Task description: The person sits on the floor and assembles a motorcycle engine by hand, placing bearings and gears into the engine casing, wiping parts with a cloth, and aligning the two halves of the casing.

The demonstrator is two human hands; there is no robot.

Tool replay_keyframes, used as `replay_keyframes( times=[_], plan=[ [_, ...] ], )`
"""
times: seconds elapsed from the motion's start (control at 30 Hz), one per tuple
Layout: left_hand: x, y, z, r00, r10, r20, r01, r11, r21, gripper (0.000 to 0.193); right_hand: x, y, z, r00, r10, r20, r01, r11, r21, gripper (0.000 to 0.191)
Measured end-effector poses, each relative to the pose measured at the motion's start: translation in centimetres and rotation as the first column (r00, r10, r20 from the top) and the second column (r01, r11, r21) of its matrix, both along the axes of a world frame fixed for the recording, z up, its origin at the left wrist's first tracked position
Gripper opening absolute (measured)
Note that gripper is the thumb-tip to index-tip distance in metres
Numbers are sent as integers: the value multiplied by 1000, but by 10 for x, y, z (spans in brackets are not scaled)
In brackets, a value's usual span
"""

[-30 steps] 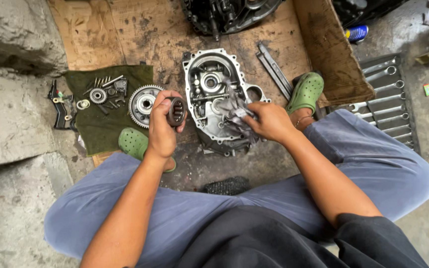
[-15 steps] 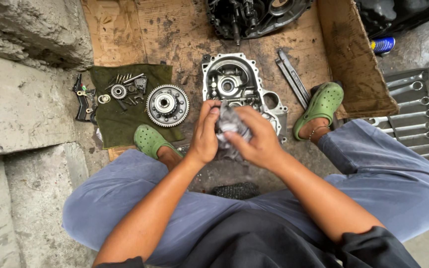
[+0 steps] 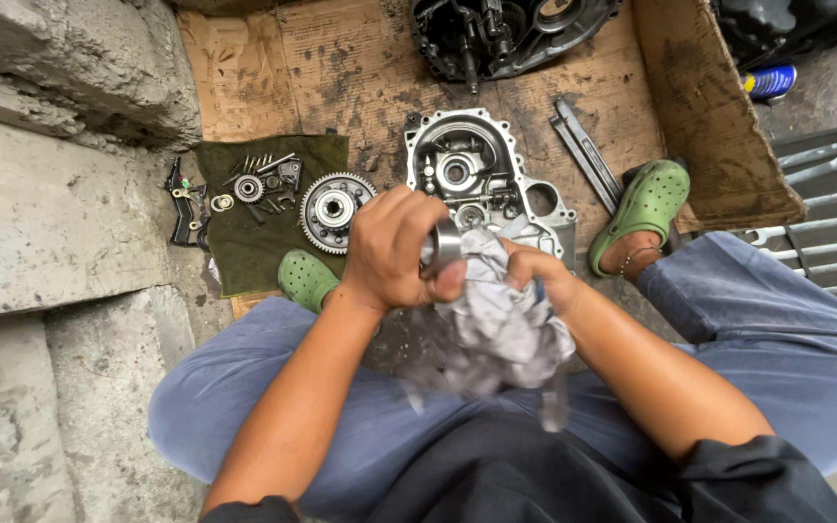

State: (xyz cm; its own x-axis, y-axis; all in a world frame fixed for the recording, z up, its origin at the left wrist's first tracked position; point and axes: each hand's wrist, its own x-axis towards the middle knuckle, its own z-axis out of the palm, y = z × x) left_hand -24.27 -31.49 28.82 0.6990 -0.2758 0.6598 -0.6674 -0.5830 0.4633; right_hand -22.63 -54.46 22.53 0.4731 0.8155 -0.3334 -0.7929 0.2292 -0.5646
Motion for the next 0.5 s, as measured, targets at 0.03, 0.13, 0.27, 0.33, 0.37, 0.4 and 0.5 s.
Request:
replay_keyframes(
  times=[0.03, 0.13, 0.27, 0.33, 0.37, 0.4, 0.5],
  plan=[
    [2, 0, 3, 990, -42, 134, 34, 998, 60, 50, 0, -3, 0, 998, -15, -66, 13, 999, -37, 72],
    [2, -7, 8, 999, -10, 40, 12, 998, -56, 51, 0, -7, 12, 965, 82, 251, -38, 984, -175, 62],
    [-2, -18, 5, 921, 77, -382, -156, 971, -182, 44, 4, -1, 42, 358, 104, 928, 155, 973, -169, 39],
    [-1, -21, -1, 751, 19, -660, -282, 913, -294, 36, 8, 5, 55, 64, 440, 896, 382, 819, -429, 38],
    [0, -20, -5, 681, -5, -732, -320, 897, -304, 33, 8, 8, 60, -48, 604, 796, 505, 702, -502, 38],
    [2, -20, -9, 613, -35, -789, -349, 884, -310, 31, 9, 11, 63, -23, 553, 833, 501, 727, -469, 37],
    [10, -22, -19, 627, -100, -772, -351, 849, -395, 29, 17, 18, 62, 8, 352, 936, 501, 809, -308, 39]
  ],
)
